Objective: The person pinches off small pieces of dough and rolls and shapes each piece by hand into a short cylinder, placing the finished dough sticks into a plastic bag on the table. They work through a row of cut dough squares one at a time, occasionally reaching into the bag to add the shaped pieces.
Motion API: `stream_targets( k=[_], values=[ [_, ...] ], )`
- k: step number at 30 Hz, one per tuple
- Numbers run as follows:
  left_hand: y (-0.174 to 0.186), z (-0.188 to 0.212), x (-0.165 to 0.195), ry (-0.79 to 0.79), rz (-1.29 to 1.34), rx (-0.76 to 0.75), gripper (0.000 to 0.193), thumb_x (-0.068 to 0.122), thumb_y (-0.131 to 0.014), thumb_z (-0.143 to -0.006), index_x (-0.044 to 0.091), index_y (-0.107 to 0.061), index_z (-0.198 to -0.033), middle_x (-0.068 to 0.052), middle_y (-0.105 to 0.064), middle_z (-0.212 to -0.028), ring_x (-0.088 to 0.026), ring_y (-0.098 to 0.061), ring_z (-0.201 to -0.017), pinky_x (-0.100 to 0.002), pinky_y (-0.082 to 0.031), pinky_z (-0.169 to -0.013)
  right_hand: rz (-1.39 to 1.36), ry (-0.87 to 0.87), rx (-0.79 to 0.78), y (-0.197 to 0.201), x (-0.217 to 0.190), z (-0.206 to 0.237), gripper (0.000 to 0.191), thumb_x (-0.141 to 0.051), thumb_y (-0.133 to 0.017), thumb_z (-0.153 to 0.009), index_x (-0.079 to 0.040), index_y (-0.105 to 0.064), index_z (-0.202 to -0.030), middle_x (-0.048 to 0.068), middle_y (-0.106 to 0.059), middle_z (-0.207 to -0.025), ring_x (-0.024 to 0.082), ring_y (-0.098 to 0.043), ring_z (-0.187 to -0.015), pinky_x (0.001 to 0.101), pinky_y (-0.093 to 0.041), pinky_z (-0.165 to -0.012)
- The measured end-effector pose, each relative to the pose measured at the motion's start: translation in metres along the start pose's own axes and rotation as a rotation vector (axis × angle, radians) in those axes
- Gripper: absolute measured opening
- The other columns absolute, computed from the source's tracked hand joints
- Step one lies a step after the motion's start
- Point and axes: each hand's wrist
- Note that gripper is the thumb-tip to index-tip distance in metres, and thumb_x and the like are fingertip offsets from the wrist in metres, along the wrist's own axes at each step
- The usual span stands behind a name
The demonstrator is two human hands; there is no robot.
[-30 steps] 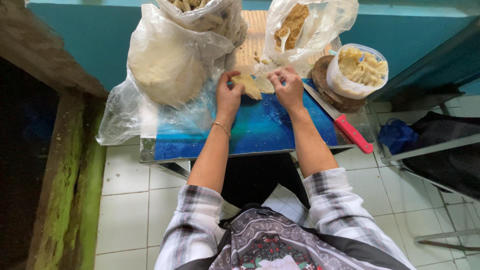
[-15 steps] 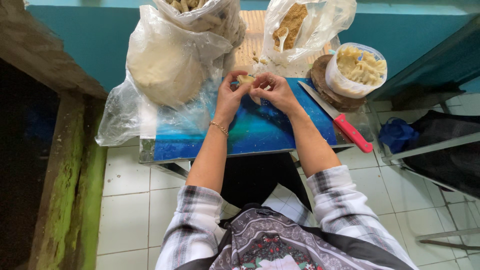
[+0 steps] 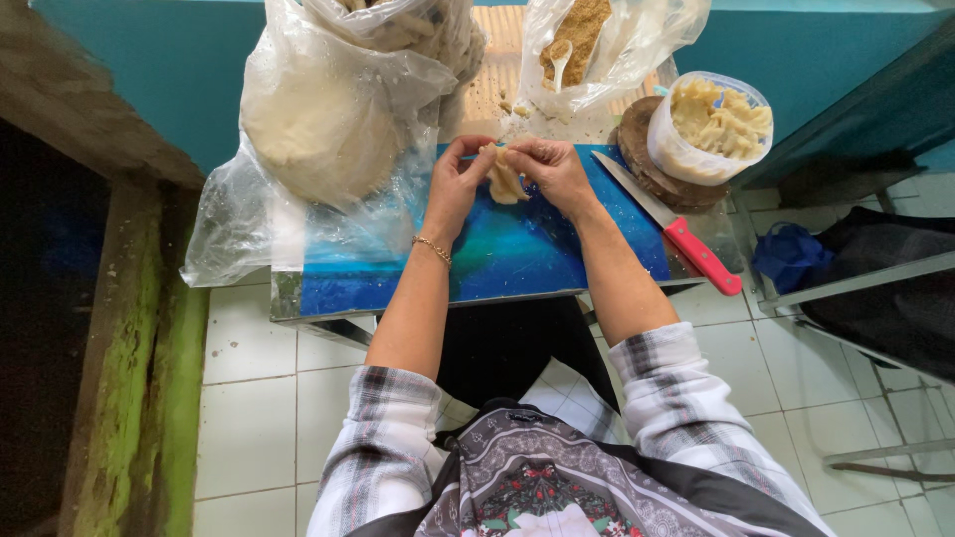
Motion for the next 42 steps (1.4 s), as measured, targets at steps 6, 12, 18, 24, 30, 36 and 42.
stream_targets(
  k=[6,12,18,24,30,36,42],
  values=[
    [0.001,-0.001,-0.006,-0.024,0.016,-0.023,0.031,0.010,-0.077,-0.087,0.004,-0.067,-0.116,-0.002,-0.071,-0.106,-0.008,-0.066,-0.085,-0.024,-0.055,-0.077,-0.046,-0.067,-0.068,0.001,-0.005,0.003,0.021,-0.017,-0.073,-0.096,-0.004,-0.076,-0.112,0.001,-0.076,-0.101,0.007,-0.069,-0.087,0.0234,-0.056,-0.071],
    [0.005,-0.003,-0.012,-0.039,-0.036,0.047,0.029,0.000,-0.066,-0.085,0.003,-0.069,-0.113,-0.003,-0.071,-0.104,-0.009,-0.066,-0.085,-0.024,-0.055,-0.078,-0.180,-0.162,0.017,0.003,-0.001,-0.003,0.018,-0.019,-0.067,-0.101,-0.005,-0.073,-0.110,0.001,-0.075,-0.096,0.009,-0.070,-0.082,0.0252,-0.057,-0.069],
    [0.007,-0.004,-0.014,-0.049,-0.072,0.174,0.029,0.001,-0.063,-0.083,0.005,-0.070,-0.110,-0.002,-0.070,-0.100,-0.007,-0.063,-0.081,-0.024,-0.054,-0.075,-0.405,-0.171,0.217,0.019,-0.006,-0.004,0.014,-0.017,-0.063,-0.100,-0.009,-0.071,-0.108,0.001,-0.073,-0.095,0.011,-0.069,-0.078,0.0283,-0.060,-0.067],
    [0.007,-0.006,-0.014,-0.077,-0.129,0.321,0.024,0.004,-0.063,-0.084,0.004,-0.073,-0.105,-0.001,-0.069,-0.092,-0.008,-0.053,-0.073,-0.025,-0.049,-0.068,0.668,0.585,0.578,0.013,-0.021,0.012,0.011,-0.013,-0.065,-0.110,-0.003,-0.068,-0.105,0.005,-0.067,-0.094,0.013,-0.065,-0.078,0.0308,-0.053,-0.067],
    [0.010,-0.008,-0.018,-0.142,-0.203,0.406,0.023,0.002,-0.064,-0.084,0.005,-0.073,-0.105,-0.002,-0.069,-0.090,-0.010,-0.059,-0.075,-0.025,-0.052,-0.071,0.308,0.414,0.672,0.021,-0.019,0.004,0.013,-0.012,-0.066,-0.107,-0.004,-0.069,-0.098,0.007,-0.067,-0.083,0.013,-0.061,-0.074,0.0302,-0.050,-0.068],
    [0.013,-0.016,-0.025,-0.105,-0.119,0.390,0.023,0.002,-0.064,-0.083,0.005,-0.070,-0.105,-0.002,-0.071,-0.094,-0.009,-0.064,-0.076,-0.026,-0.055,-0.071,0.802,0.519,0.616,0.012,-0.027,0.013,0.007,-0.009,-0.064,-0.104,-0.007,-0.071,-0.101,0.009,-0.070,-0.089,0.022,-0.069,-0.075,0.0337,-0.054,-0.069],
    [0.015,-0.020,-0.025,-0.117,-0.112,0.385,0.022,0.002,-0.066,-0.082,0.005,-0.070,-0.104,-0.002,-0.073,-0.095,-0.010,-0.066,-0.076,-0.027,-0.056,-0.070,1.086,0.589,0.148,-0.024,-0.046,0.020,0.007,-0.019,-0.074,-0.089,-0.012,-0.073,-0.087,0.008,-0.069,-0.081,0.031,-0.069,-0.076,0.0430,-0.053,-0.067]
  ],
)
Point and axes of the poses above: each hand's wrist, its own z-axis away from the middle knuckle, its own y-axis out of the back of the hand, x = y × z
